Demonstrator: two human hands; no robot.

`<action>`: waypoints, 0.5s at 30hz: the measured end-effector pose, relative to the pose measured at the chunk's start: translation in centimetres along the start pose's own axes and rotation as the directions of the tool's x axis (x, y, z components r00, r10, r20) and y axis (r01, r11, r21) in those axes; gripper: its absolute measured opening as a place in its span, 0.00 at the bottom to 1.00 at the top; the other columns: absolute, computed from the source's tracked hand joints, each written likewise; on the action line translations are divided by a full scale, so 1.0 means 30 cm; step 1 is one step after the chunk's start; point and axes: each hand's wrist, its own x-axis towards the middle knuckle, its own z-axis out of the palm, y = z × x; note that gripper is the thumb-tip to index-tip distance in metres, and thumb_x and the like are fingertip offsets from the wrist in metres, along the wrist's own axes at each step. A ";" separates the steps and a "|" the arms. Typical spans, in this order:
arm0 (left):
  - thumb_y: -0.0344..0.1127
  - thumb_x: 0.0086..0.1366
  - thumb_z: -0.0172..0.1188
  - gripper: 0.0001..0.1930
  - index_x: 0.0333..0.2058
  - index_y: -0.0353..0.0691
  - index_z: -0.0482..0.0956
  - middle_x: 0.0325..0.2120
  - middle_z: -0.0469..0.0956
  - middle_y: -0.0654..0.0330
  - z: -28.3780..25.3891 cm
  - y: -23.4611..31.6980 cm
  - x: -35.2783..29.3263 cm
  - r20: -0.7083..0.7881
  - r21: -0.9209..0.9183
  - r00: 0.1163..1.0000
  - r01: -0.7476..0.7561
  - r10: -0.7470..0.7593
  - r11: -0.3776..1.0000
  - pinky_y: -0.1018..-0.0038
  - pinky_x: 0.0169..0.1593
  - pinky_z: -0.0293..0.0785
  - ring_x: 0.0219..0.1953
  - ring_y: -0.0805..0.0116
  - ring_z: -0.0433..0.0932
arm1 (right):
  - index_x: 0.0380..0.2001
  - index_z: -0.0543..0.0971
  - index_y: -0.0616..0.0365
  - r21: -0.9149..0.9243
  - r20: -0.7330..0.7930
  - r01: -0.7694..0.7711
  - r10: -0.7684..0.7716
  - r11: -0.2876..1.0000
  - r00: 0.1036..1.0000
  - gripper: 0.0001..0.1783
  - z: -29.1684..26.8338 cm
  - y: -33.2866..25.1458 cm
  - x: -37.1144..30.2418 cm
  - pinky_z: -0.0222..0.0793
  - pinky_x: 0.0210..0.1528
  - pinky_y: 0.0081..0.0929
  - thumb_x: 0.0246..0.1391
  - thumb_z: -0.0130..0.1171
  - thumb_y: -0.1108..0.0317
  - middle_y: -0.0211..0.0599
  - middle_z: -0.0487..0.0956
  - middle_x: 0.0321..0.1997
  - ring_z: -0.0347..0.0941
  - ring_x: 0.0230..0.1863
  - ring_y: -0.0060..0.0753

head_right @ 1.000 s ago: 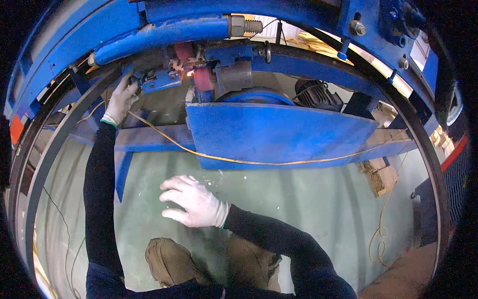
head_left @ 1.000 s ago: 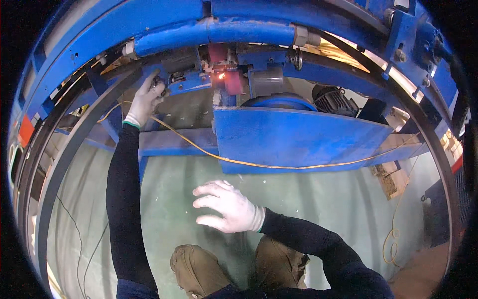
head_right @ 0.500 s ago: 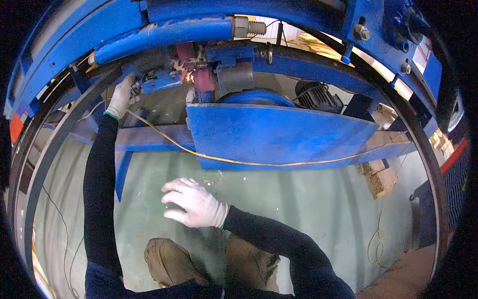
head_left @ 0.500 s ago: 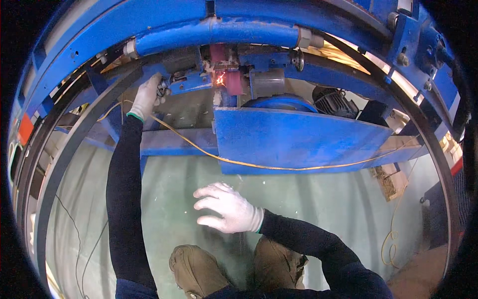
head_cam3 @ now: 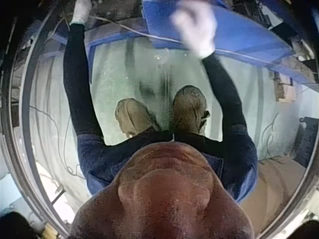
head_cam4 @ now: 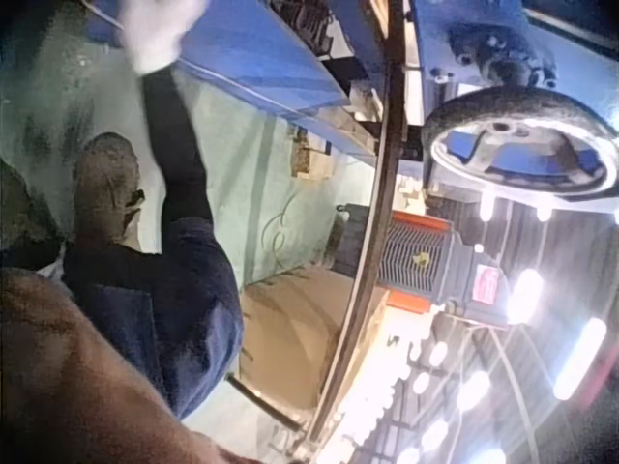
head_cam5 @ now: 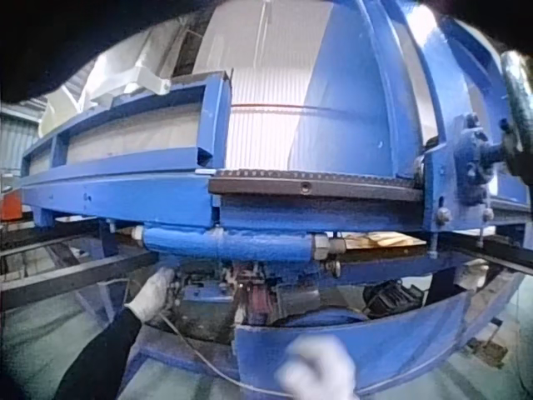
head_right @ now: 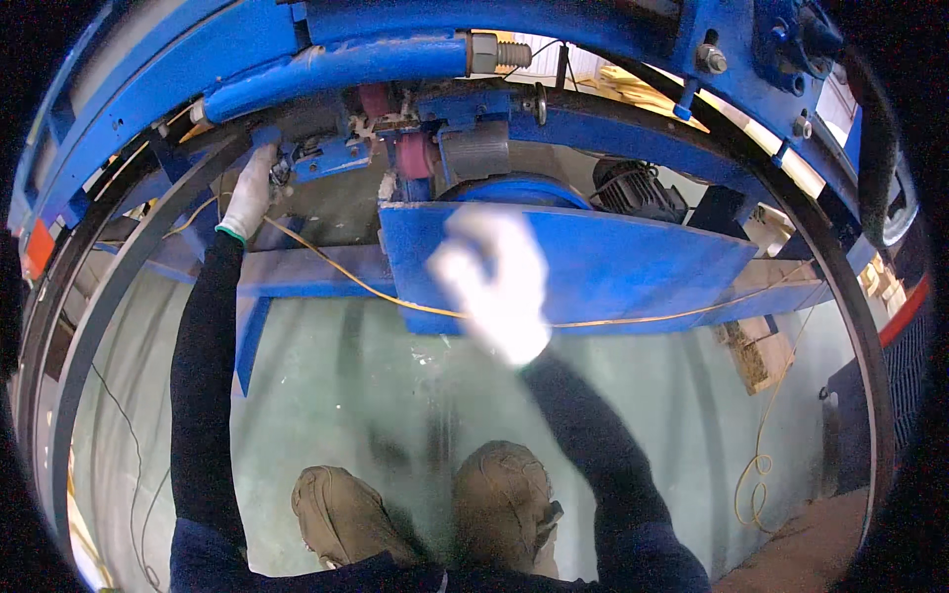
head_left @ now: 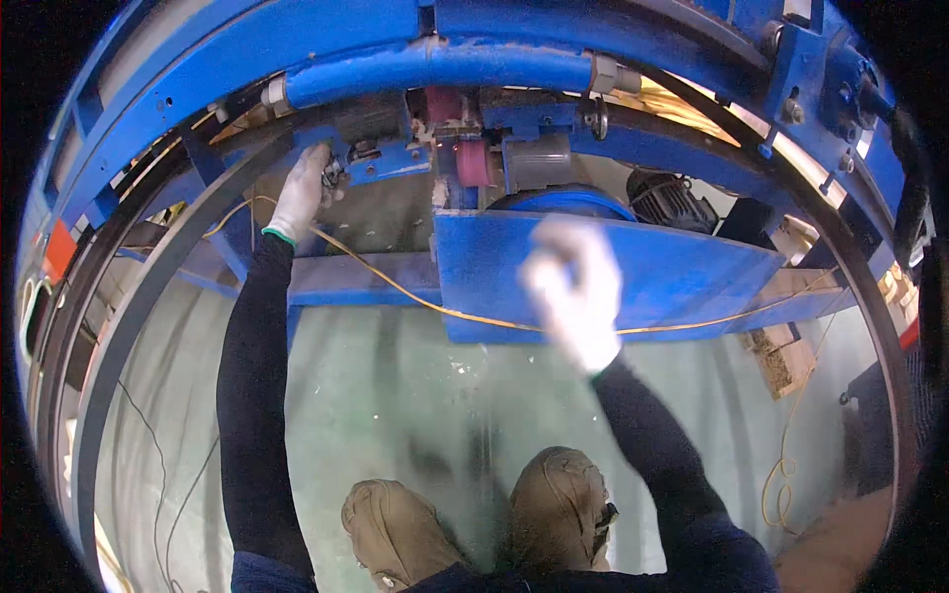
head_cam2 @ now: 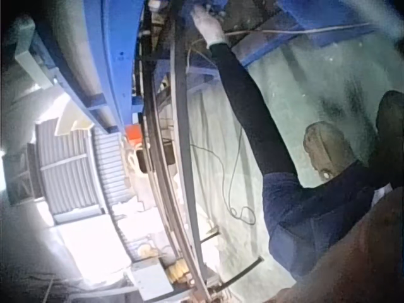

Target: The person picks up a large sheet of white foam from a pile on the floor and places it onto a blue industrial cutting machine. They adjust the sheet's position, then use a tape measure to measure a cylindrical object nearby. Finally, they operate the machine's cutting mechanism to slice the foam sheet.

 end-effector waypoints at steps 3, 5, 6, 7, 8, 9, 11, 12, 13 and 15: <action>0.51 0.74 0.42 0.25 0.59 0.39 0.67 0.39 0.77 0.58 -0.014 0.000 -0.018 -0.037 -0.047 0.999 -0.018 0.017 0.999 0.78 0.27 0.71 0.26 0.72 0.79 | 0.56 0.73 0.63 -0.002 -0.336 -0.084 0.079 0.996 0.939 0.27 -0.087 0.218 0.287 0.70 0.56 0.35 0.57 0.62 0.58 0.50 0.79 0.52 0.74 0.54 0.44; 0.49 0.74 0.42 0.24 0.59 0.39 0.67 0.41 0.76 0.58 0.027 -0.035 0.029 -0.057 0.119 0.953 -0.290 0.298 0.950 0.78 0.28 0.72 0.28 0.72 0.79 | 0.61 0.69 0.59 -0.330 -0.054 0.094 -0.118 0.939 0.992 0.30 -0.231 0.365 0.454 0.68 0.58 0.32 0.60 0.59 0.55 0.50 0.72 0.61 0.73 0.57 0.45; 0.48 0.74 0.42 0.23 0.59 0.39 0.67 0.42 0.75 0.58 -0.024 -0.107 0.080 -0.022 0.341 0.851 -0.488 0.525 0.804 0.77 0.29 0.73 0.29 0.73 0.79 | 0.63 0.67 0.56 -0.558 0.147 0.372 -0.353 0.742 0.924 0.31 -0.275 0.465 0.526 0.69 0.56 0.31 0.62 0.58 0.53 0.48 0.69 0.64 0.74 0.55 0.45; 0.47 0.75 0.42 0.22 0.58 0.38 0.67 0.42 0.74 0.58 -0.027 -0.138 0.081 0.002 0.371 0.853 -0.486 0.522 0.791 0.77 0.29 0.73 0.30 0.73 0.79 | 0.64 0.67 0.55 -0.460 0.201 0.309 -0.242 0.833 0.949 0.30 -0.261 0.489 0.536 0.71 0.52 0.31 0.64 0.55 0.52 0.45 0.70 0.64 0.75 0.53 0.42; 0.45 0.75 0.42 0.21 0.58 0.38 0.67 0.43 0.74 0.59 -0.010 -0.116 0.066 0.023 0.391 0.850 -0.492 0.526 0.778 0.77 0.30 0.74 0.31 0.73 0.79 | 0.65 0.66 0.53 -0.379 0.251 0.223 -0.132 0.898 0.959 0.30 -0.260 0.467 0.554 0.72 0.48 0.30 0.65 0.52 0.50 0.42 0.70 0.63 0.77 0.50 0.39; 0.44 0.75 0.42 0.20 0.58 0.38 0.67 0.43 0.73 0.59 0.015 -0.095 0.050 0.001 0.238 0.945 -0.319 0.328 0.917 0.77 0.30 0.75 0.31 0.73 0.79 | 0.65 0.66 0.53 -0.095 0.285 -0.176 0.197 0.980 0.938 0.29 -0.264 0.443 0.576 0.72 0.44 0.27 0.67 0.49 0.50 0.40 0.72 0.62 0.78 0.48 0.36; 0.42 0.75 0.42 0.19 0.58 0.37 0.67 0.43 0.73 0.59 -0.019 -0.066 0.023 0.025 0.158 0.982 -0.189 0.187 0.969 0.76 0.31 0.75 0.30 0.73 0.78 | 0.65 0.65 0.52 0.122 0.450 -0.551 0.449 0.826 0.772 0.28 -0.236 0.395 0.597 0.71 0.37 0.23 0.69 0.45 0.49 0.35 0.73 0.59 0.79 0.43 0.30; 0.42 0.75 0.42 0.19 0.57 0.38 0.67 0.41 0.73 0.59 -0.038 -0.081 0.030 0.047 0.220 0.965 -0.262 0.258 0.940 0.77 0.30 0.75 0.29 0.73 0.78 | 0.65 0.65 0.52 0.065 0.486 -0.532 0.439 0.844 0.756 0.29 -0.228 0.398 0.608 0.69 0.33 0.21 0.69 0.46 0.47 0.33 0.74 0.59 0.80 0.39 0.28; 0.42 0.75 0.41 0.18 0.56 0.38 0.67 0.40 0.73 0.59 -0.026 -0.063 0.025 0.052 0.255 0.960 -0.278 0.274 0.926 0.77 0.29 0.74 0.28 0.74 0.77 | 0.65 0.65 0.51 -0.007 0.509 -0.507 0.439 0.862 0.740 0.30 -0.250 0.399 0.618 0.68 0.29 0.18 0.69 0.46 0.46 0.32 0.74 0.58 0.80 0.36 0.26; 0.44 0.75 0.41 0.18 0.52 0.39 0.69 0.37 0.74 0.60 -0.004 -0.038 0.014 0.060 0.323 0.952 -0.304 0.301 0.896 0.77 0.28 0.72 0.24 0.74 0.76 | 0.64 0.66 0.53 0.091 0.547 -0.545 0.416 0.833 0.727 0.31 -0.278 0.463 0.641 0.72 0.33 0.21 0.65 0.54 0.48 0.31 0.75 0.55 0.79 0.35 0.27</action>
